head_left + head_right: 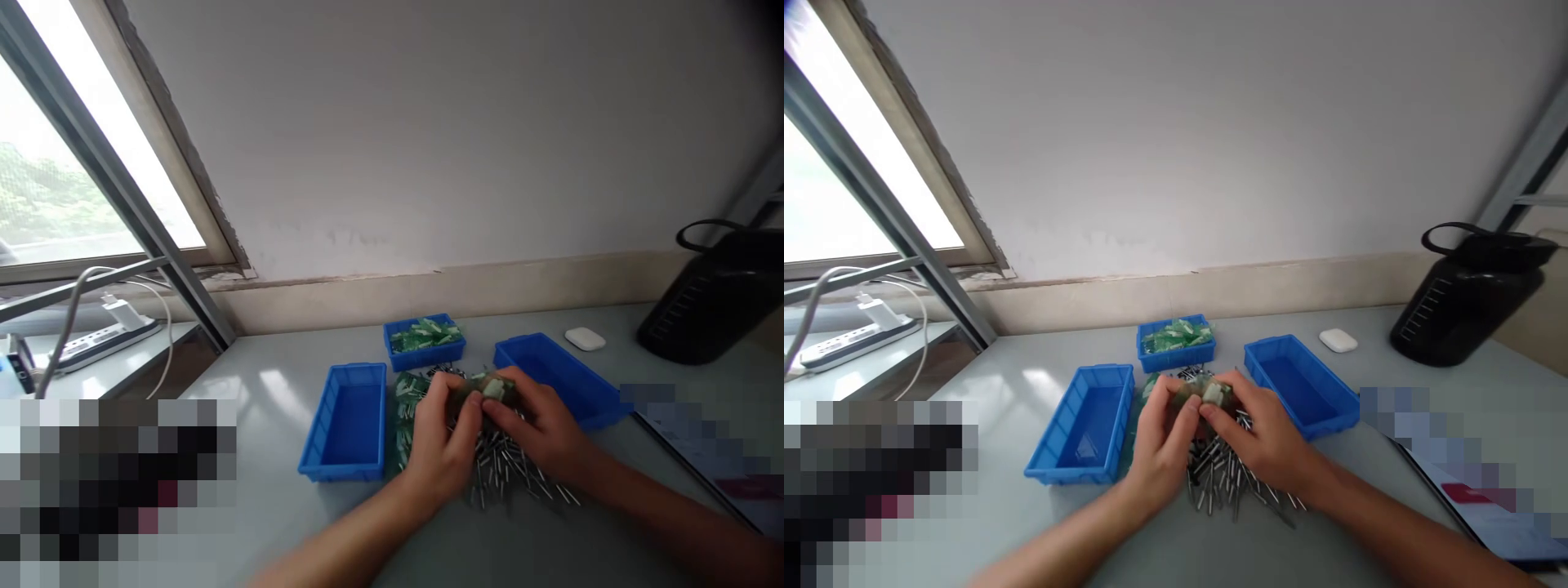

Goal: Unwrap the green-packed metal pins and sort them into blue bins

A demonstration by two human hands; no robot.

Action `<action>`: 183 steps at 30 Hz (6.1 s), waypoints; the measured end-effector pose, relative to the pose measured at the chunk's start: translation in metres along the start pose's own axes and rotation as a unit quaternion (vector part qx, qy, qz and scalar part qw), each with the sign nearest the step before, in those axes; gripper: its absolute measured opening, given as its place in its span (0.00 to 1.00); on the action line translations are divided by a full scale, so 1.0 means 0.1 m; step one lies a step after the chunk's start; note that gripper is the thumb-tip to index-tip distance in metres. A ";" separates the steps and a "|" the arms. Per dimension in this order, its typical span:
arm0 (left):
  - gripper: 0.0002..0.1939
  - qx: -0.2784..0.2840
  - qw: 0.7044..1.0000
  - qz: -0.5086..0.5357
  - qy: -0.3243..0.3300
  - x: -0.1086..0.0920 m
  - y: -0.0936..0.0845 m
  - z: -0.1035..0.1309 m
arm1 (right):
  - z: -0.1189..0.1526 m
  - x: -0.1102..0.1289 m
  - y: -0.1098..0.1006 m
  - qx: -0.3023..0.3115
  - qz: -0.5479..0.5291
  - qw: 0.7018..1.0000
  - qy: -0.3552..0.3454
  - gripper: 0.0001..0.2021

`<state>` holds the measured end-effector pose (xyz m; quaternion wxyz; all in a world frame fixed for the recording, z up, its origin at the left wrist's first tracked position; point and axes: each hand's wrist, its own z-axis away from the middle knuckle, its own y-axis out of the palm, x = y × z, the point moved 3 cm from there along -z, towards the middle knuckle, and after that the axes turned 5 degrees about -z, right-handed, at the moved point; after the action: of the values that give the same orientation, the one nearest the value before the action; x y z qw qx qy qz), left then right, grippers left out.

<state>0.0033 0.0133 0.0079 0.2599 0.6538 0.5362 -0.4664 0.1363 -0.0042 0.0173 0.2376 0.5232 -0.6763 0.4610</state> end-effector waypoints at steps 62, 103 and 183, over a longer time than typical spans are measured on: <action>0.14 -0.064 0.843 -0.482 0.228 -0.04 -0.09 0.17 | 0.22 -0.11 0.02 -0.127 0.064 0.985 -0.099 0.16; 0.10 -0.085 0.824 -0.487 0.277 0.01 -0.13 0.30 | 0.35 -0.21 0.09 -0.069 0.073 0.988 -0.114 0.20; 0.11 0.014 0.819 -0.485 0.307 -0.11 0.05 0.41 | 0.35 -0.20 0.10 -0.058 0.137 0.983 -0.105 0.11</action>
<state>-0.0051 -0.0283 -0.0007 -0.1873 0.4221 0.8291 -0.3151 0.1392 -0.0250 -0.0191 0.1300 0.4562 -0.7883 0.3920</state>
